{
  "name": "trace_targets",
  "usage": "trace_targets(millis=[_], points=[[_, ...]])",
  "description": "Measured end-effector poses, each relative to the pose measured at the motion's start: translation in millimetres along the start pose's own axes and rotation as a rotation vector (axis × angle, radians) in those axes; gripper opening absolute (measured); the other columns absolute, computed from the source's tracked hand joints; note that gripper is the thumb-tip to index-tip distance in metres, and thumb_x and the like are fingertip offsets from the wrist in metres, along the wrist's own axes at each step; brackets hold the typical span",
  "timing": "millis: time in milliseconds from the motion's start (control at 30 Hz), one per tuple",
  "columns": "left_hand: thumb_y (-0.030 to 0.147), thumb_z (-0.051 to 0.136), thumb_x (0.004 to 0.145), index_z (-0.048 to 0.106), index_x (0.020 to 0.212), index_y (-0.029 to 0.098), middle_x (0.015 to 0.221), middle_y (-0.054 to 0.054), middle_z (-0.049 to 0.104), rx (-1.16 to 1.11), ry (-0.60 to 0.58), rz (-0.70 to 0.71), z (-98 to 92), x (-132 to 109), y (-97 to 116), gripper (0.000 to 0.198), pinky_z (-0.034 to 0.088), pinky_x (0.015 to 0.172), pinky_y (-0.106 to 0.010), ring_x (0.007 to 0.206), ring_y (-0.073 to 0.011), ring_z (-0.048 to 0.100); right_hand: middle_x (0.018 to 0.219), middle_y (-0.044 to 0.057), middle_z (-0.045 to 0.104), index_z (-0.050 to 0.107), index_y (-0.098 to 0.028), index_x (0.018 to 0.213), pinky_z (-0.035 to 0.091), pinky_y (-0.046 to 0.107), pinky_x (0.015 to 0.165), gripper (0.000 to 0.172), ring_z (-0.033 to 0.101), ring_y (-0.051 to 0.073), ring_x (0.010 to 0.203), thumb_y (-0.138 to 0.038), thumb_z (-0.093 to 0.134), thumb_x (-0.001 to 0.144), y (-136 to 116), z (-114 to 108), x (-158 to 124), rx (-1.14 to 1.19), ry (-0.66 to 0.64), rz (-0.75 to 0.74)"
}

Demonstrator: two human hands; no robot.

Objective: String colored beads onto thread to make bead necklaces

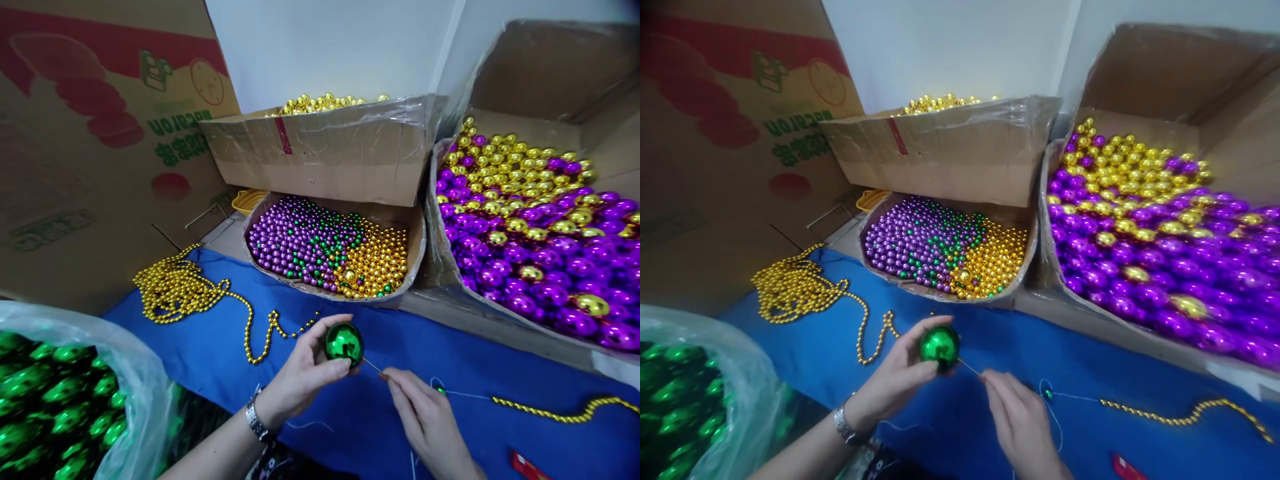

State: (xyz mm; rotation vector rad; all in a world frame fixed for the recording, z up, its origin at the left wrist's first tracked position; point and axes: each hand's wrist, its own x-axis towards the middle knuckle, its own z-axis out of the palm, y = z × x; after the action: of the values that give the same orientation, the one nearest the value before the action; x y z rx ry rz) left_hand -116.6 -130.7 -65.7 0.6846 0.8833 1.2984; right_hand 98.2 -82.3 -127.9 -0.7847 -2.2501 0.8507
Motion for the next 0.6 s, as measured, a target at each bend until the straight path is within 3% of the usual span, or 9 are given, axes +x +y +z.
trace_targets(millis=[600], points=[[0.020,0.070,0.074,0.048,0.125,0.023,0.106,-0.008,0.056,-0.015,0.013,-0.012,3.6,-0.6,3.4,0.056,0.047,0.083,-0.038,0.091,-0.0222,0.059,0.092,0.006,0.067,0.057,-0.019,0.107,0.053,0.025,0.072,0.023,0.065,0.016,0.079,-0.016,0.040,0.093,-5.3,3.4,-2.6,-0.063,0.051,-0.042]])
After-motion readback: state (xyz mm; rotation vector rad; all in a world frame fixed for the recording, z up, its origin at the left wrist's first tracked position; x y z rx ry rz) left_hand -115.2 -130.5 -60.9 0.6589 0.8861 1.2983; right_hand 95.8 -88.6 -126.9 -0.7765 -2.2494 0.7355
